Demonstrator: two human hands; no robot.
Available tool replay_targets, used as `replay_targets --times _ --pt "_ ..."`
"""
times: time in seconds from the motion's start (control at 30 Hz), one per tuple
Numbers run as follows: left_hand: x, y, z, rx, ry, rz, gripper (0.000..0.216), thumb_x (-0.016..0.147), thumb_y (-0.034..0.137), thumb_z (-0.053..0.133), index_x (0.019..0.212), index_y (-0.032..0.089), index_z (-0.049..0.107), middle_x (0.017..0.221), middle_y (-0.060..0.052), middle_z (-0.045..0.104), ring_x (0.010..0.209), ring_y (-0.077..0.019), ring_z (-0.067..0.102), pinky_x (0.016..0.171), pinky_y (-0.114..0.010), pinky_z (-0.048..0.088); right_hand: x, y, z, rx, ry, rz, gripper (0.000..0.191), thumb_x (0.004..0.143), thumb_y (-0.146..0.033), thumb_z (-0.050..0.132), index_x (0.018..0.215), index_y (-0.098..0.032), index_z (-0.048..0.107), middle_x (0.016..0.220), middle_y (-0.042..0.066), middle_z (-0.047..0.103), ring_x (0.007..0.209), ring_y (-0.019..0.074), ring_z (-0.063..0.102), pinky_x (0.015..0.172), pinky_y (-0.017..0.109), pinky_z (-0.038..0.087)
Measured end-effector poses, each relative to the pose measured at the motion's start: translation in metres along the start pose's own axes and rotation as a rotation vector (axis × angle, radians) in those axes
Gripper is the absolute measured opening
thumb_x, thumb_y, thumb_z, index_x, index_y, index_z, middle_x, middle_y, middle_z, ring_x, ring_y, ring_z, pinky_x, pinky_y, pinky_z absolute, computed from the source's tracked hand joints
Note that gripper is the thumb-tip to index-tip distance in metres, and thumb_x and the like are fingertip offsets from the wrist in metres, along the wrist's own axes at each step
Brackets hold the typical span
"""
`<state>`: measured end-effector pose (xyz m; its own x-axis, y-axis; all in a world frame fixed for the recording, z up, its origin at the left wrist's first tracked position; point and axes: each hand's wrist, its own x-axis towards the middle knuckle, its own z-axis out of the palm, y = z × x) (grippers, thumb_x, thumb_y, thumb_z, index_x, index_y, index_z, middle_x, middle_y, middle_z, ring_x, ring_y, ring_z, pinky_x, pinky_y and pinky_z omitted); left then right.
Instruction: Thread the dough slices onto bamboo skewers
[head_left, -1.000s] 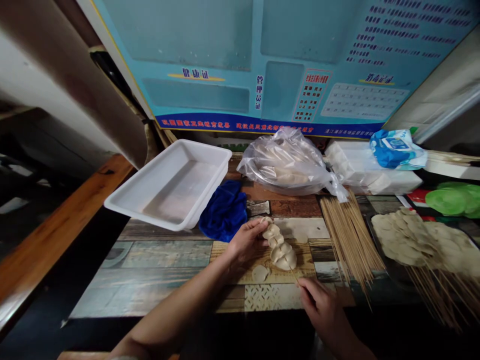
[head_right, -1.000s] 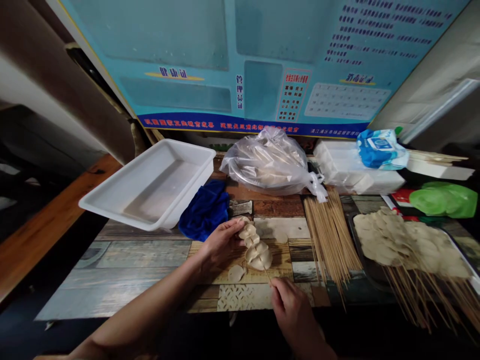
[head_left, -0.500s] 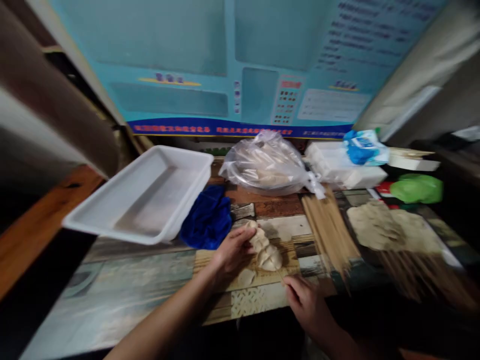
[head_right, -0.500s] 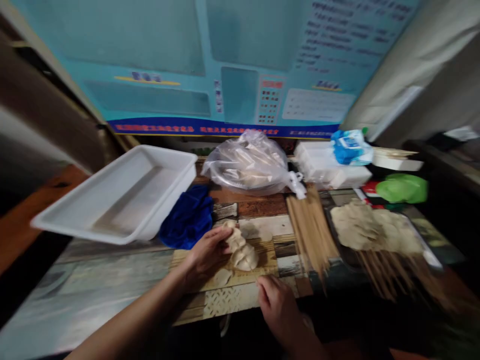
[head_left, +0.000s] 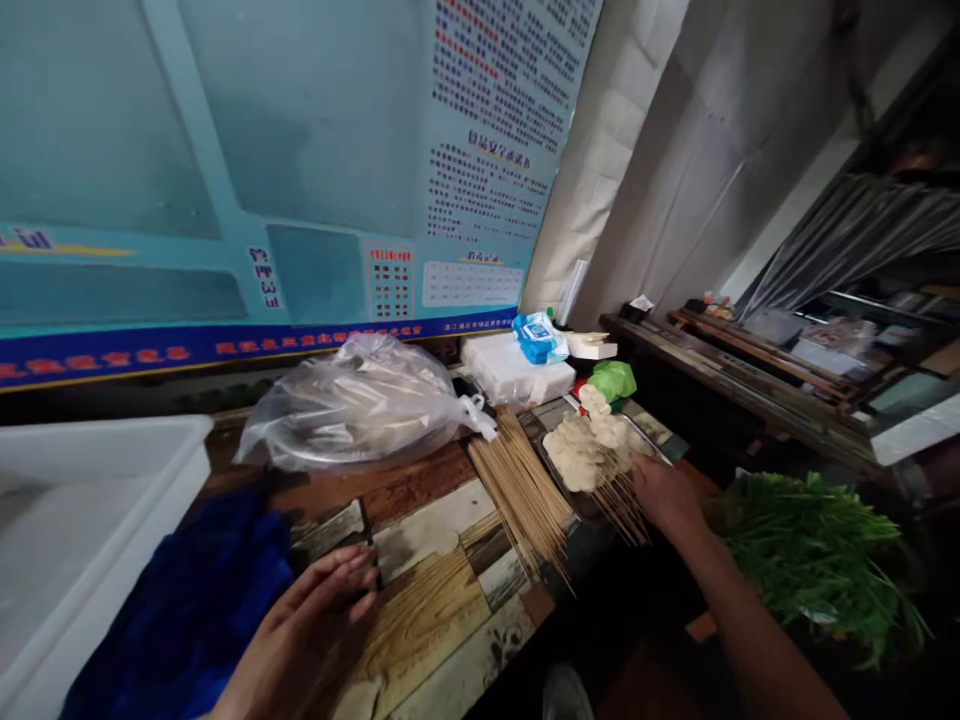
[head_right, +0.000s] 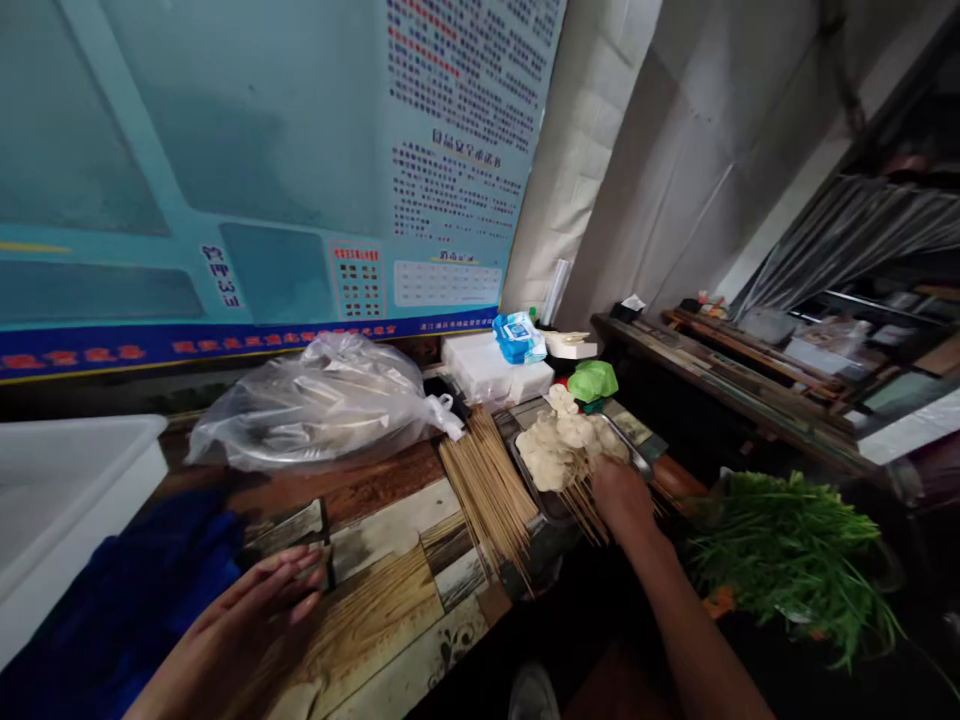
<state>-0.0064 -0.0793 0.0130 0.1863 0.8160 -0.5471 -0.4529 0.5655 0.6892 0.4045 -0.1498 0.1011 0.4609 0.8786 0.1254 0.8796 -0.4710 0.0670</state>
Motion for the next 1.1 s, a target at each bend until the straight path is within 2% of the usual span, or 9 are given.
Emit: replay_targets --times 0.13,0.33,0.5,0.67,0.83,0.97,1.1 --pt "0.002 0.001 0.0 0.02 0.035 0.006 0.045 0.04 0.022 0.085 0.082 0.02 0.069 0.093 -0.005 0.07 0.085 -0.0247 0.066 0.066 -0.026 0.058 0.028 0.022 0.007 -0.041 -0.115 0.029 0.02 0.092 -0.031 0.053 0.096 -0.014 0.062 0.096 0.003 0.066 0.085 0.0147 0.063 0.078 0.035 0.051" --pt "-0.005 0.006 0.009 -0.009 0.087 -0.004 0.047 0.031 0.013 0.085 0.076 0.017 0.069 0.084 -0.001 0.07 0.078 -0.0196 0.066 0.061 -0.019 0.055 0.039 0.027 0.033 0.022 -0.191 0.015 0.022 0.092 -0.032 0.054 0.106 -0.016 0.06 0.108 0.005 0.063 0.094 0.0168 0.062 0.083 0.038 0.05" --pt "-0.008 0.007 0.012 -0.015 0.102 -0.041 0.044 0.031 0.005 0.081 0.071 0.016 0.069 0.079 0.0 0.07 0.072 -0.0172 0.066 0.059 -0.017 0.054 0.039 0.025 0.041 0.1 -0.211 0.061 0.026 0.092 -0.035 0.053 0.106 -0.015 0.06 0.106 0.005 0.063 0.093 0.0172 0.062 0.083 0.039 0.05" --pt "0.001 0.002 0.005 -0.009 0.093 -0.028 0.037 0.04 0.01 0.08 0.074 0.016 0.068 0.08 0.0 0.07 0.072 -0.0169 0.066 0.06 -0.016 0.054 0.038 0.024 0.046 0.189 -0.269 0.095 0.027 0.092 -0.037 0.053 0.106 -0.015 0.059 0.105 0.005 0.063 0.092 0.017 0.062 0.081 0.038 0.051" --pt "-0.001 0.003 0.008 0.001 0.118 -0.044 0.035 0.041 0.011 0.08 0.074 0.016 0.067 0.073 0.0 0.07 0.066 -0.0172 0.066 0.055 -0.018 0.053 0.034 0.02 0.061 0.321 -0.377 0.119 0.025 0.092 -0.034 0.054 0.105 -0.014 0.059 0.098 0.003 0.064 0.079 0.0134 0.064 0.07 0.031 0.054" --pt "-0.002 0.003 0.007 0.002 0.109 -0.018 0.033 0.042 0.012 0.079 0.073 0.015 0.067 0.074 -0.001 0.07 0.068 -0.0176 0.066 0.056 -0.018 0.053 0.03 0.019 0.074 0.37 -0.36 0.152 0.024 0.092 -0.032 0.054 0.108 -0.014 0.058 0.099 0.003 0.064 0.078 0.0128 0.064 0.068 0.03 0.055" --pt "0.001 0.002 0.003 -0.005 0.109 -0.021 0.036 0.04 0.013 0.08 0.073 0.015 0.067 0.077 -0.001 0.07 0.069 -0.016 0.065 0.057 -0.017 0.053 0.021 0.022 0.074 0.341 -0.301 0.139 0.024 0.092 -0.032 0.053 0.108 -0.015 0.058 0.099 0.003 0.064 0.078 0.0127 0.064 0.069 0.03 0.054"
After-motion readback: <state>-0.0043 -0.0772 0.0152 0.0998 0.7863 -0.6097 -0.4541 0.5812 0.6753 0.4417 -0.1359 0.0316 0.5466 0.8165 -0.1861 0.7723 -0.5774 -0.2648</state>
